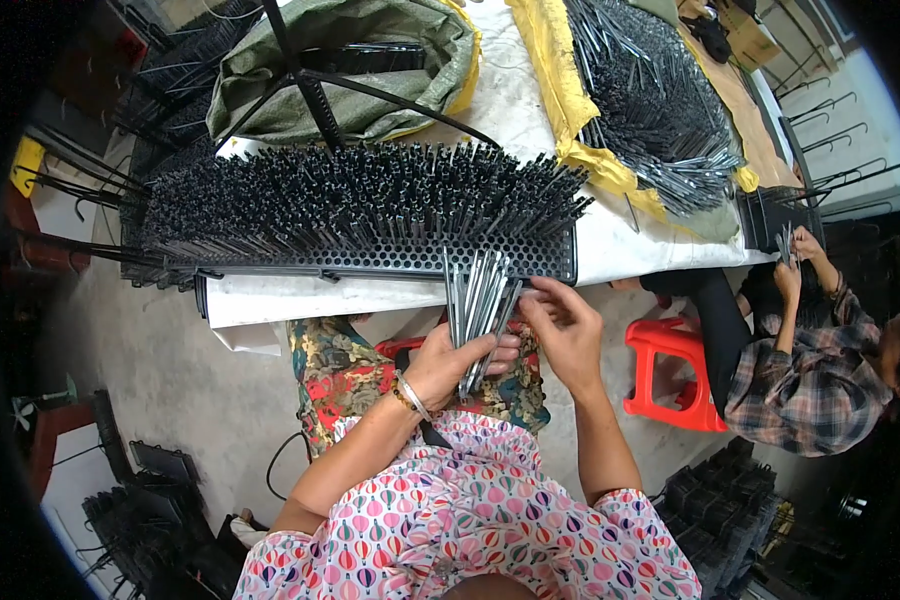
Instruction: The person holds metal pins and inserts them into the holes of a rack by hand, then takes more pins from a bag to place into the rack.
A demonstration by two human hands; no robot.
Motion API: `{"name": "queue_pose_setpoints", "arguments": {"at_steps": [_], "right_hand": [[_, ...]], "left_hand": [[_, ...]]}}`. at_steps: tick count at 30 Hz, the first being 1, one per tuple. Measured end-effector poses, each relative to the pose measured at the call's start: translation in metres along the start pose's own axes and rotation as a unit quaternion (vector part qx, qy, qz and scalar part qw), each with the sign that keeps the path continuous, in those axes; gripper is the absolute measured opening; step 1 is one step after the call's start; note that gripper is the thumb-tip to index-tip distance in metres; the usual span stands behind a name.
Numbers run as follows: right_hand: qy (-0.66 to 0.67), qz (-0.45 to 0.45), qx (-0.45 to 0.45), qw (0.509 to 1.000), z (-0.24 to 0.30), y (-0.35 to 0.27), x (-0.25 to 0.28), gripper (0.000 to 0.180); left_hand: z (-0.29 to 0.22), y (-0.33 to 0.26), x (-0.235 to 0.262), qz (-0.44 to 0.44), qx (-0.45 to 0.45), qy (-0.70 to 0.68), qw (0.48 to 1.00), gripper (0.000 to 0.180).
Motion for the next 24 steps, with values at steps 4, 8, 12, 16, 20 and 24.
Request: {"name": "queue_pose_setpoints", "arguments": {"at_steps": [4, 8, 12, 16, 20, 24], "right_hand": [[-0.161, 0.249, 0.367, 0.881, 0.077, -0.032, -0.028, 0.039], [-0.267, 0.278, 0.464, 0.798, 0.073, -0.065, -0.043, 0.026], [-0.268, 0.247, 0.501, 0.785, 0.071, -0.070, -0.041, 0.025], [-0.287, 0.241, 0.538, 0.755, 0.073, -0.071, -0.043, 0.025], [-0.278, 0.241, 0.559, 0.743, 0.072, -0.073, -0.041, 0.024], [-0.267, 0.192, 0.572, 0.752, 0.079, -0.064, -0.029, 0.022]], "left_hand": [[-0.002, 0.000, 0.007, -0.017, -0.009, -0.009, 1.000, 0.027], [-0.009, -0.002, -0.003, 0.006, -0.019, 0.020, 1.000, 0.025], [-0.006, -0.002, -0.004, -0.004, -0.008, 0.018, 1.000, 0.024], [-0.002, 0.000, -0.003, 0.010, -0.006, 0.012, 1.000, 0.024], [-0.005, -0.005, -0.012, 0.010, 0.018, -0.006, 1.000, 0.024], [0.000, -0.004, -0.001, 0.005, 0.007, -0.031, 0.999, 0.026]]}}
Point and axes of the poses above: each hand's wrist, its own y-axis towards the middle knuckle, its own x-axis out of the back of the hand, z = x × y, the point moved 9 cm from there along y, towards the middle knuckle, and after that the axes turned 13 degrees about x, right-handed, at the moved point
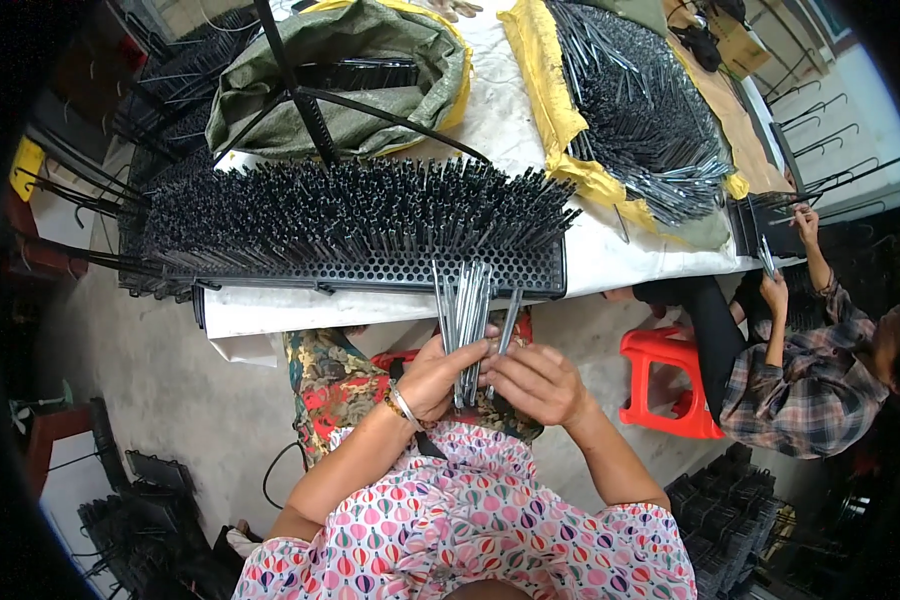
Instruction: The person holds metal pins and inserts them into the holes of a rack by hand, then takes more pins from a bag to place into the rack.
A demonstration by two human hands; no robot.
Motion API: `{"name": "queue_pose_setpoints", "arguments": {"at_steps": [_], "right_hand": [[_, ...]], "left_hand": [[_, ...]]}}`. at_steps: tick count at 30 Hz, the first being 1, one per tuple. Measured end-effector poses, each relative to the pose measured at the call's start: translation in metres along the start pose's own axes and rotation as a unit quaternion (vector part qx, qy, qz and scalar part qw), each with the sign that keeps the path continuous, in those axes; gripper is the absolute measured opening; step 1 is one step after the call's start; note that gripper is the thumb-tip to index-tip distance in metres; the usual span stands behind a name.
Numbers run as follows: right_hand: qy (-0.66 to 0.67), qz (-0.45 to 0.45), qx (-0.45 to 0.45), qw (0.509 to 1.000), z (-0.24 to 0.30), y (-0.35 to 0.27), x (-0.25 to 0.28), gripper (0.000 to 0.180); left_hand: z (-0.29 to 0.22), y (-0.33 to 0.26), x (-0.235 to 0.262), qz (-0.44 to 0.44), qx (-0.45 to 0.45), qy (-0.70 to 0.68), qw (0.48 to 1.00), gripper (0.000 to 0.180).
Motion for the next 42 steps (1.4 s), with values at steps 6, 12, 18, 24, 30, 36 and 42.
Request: {"name": "queue_pose_setpoints", "arguments": {"at_steps": [6, 12, 18, 24, 30, 36, 42], "right_hand": [[0.027, -0.072, -0.147, 0.986, -0.057, 0.000, 0.035, 0.030], [0.074, -0.332, -0.369, 0.865, -0.129, -0.043, 0.058, 0.017], [0.148, -0.351, -0.381, 0.842, -0.162, -0.055, 0.042, 0.018], [0.153, -0.298, -0.366, 0.868, -0.167, -0.050, 0.042, 0.020], [0.132, -0.219, -0.358, 0.898, -0.163, -0.040, 0.034, 0.023], [-0.007, -0.147, -0.282, 0.948, -0.145, -0.016, 0.038, 0.022], [-0.094, -0.138, -0.255, 0.952, -0.130, -0.008, 0.039, 0.025]], "left_hand": [[-0.005, -0.002, -0.015, 0.034, -0.013, 0.078, 0.996, 0.030], [0.005, 0.007, 0.002, 0.005, -0.009, 0.096, 0.995, 0.028], [0.001, 0.004, -0.005, 0.031, -0.004, 0.090, 0.995, 0.027], [0.002, 0.002, -0.004, 0.024, 0.011, 0.084, 0.996, 0.026], [0.002, -0.001, -0.006, 0.050, 0.022, 0.058, 0.997, 0.032], [-0.001, -0.001, -0.009, 0.060, 0.009, 0.057, 0.997, 0.034], [0.002, 0.000, -0.007, 0.071, 0.013, 0.020, 0.997, 0.036]]}}
Point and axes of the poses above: each hand's wrist, its own y-axis towards the middle knuckle, its own x-axis out of the back of the hand, z = x × y, the point moved 9 cm from there along y, towards the middle knuckle, and after that the axes turned 13 degrees about x, right-handed, at the moved point
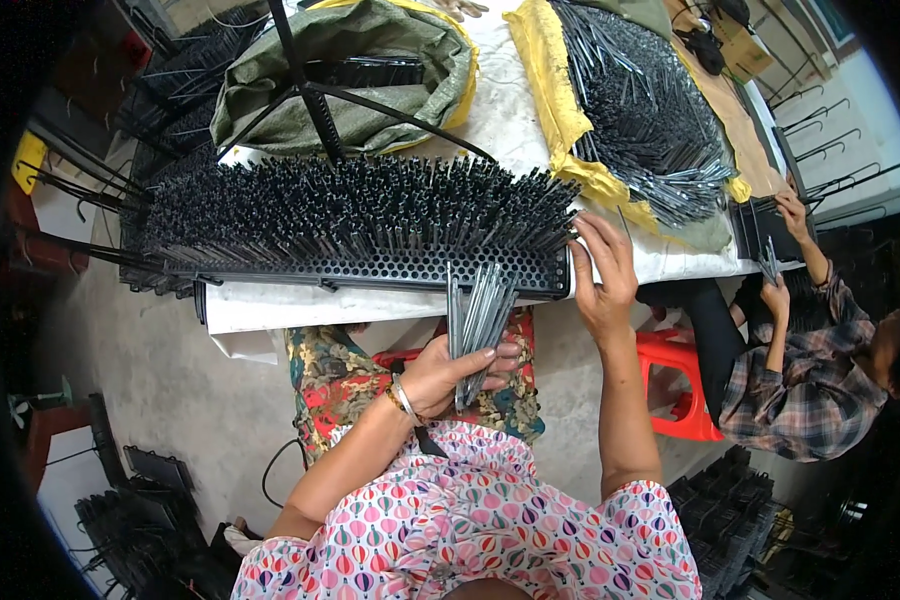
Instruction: The person holds metal pins and inserts them into the holes of a rack by hand, then takes more pins from a bag to place into the rack.
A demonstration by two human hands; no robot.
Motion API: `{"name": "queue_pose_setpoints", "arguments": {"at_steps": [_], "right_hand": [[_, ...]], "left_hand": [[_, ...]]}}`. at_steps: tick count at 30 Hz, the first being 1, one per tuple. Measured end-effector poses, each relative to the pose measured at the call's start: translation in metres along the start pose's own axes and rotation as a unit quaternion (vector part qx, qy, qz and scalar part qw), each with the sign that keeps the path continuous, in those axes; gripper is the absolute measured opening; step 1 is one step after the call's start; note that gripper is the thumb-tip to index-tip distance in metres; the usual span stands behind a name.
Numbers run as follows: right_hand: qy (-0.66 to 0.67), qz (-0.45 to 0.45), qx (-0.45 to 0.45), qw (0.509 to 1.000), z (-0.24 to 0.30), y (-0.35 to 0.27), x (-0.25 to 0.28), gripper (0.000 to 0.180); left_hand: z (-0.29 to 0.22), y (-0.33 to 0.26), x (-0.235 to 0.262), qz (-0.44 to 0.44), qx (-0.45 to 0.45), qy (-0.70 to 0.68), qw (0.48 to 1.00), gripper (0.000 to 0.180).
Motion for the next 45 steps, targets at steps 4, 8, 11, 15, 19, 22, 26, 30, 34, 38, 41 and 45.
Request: {"name": "queue_pose_setpoints", "arguments": {"at_steps": [4, 8, 11, 15, 19, 22, 26, 30, 34, 38, 41, 45], "right_hand": [[0.030, -0.045, -0.092, 0.994, 0.007, -0.019, 0.014, 0.019], [0.304, 0.068, -0.390, 0.867, 0.015, -0.064, -0.037, 0.029], [0.409, 0.111, -0.463, 0.778, 0.024, -0.088, -0.064, 0.030], [0.483, 0.074, -0.478, 0.730, 0.023, -0.097, -0.073, 0.026], [0.479, 0.073, -0.493, 0.723, 0.024, -0.095, -0.073, 0.024], [0.471, 0.091, -0.505, 0.717, 0.025, -0.098, -0.074, 0.023], [0.481, 0.085, -0.525, 0.697, 0.029, -0.102, -0.078, 0.024], [0.476, 0.071, -0.526, 0.701, 0.032, -0.100, -0.077, 0.024], [0.465, 0.103, -0.498, 0.725, 0.035, -0.096, -0.079, 0.022], [0.396, 0.018, -0.399, 0.827, 0.024, -0.055, -0.043, 0.019], [0.355, -0.051, -0.325, 0.875, 0.016, -0.020, -0.021, 0.019], [0.296, -0.076, -0.214, 0.928, 0.010, 0.012, -0.029, 0.017]], "left_hand": [[-0.001, -0.002, 0.005, -0.011, -0.002, -0.009, 1.000, 0.037], [-0.004, -0.005, 0.005, -0.016, -0.020, 0.005, 1.000, 0.036], [-0.004, -0.005, 0.003, -0.023, -0.034, 0.022, 0.999, 0.034], [-0.004, -0.007, 0.007, -0.039, -0.046, 0.037, 0.997, 0.034], [-0.002, -0.007, 0.014, -0.061, -0.054, 0.056, 0.995, 0.029], [0.000, -0.007, 0.013, -0.056, -0.048, 0.070, 0.995, 0.026], [0.000, -0.008, 0.018, -0.077, -0.056, 0.079, 0.992, 0.025], [0.001, -0.007, 0.024, -0.092, -0.066, 0.081, 0.990, 0.026], [-0.002, -0.009, 0.021, -0.070, -0.082, 0.060, 0.992, 0.026], [-0.001, -0.014, 0.036, -0.107, -0.079, 0.036, 0.990, 0.027], [-0.002, -0.016, 0.031, -0.080, -0.067, 0.021, 0.994, 0.030], [-0.001, -0.015, 0.027, -0.069, -0.050, 0.009, 0.996, 0.034]]}}
Point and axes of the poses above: each hand's wrist, its own y-axis towards the middle knuckle, its own x-axis out of the back of the hand, z = x × y, the point moved 9 cm from there along y, towards the middle knuckle, and after that the axes turned 13 degrees about x, right-handed, at the moved point
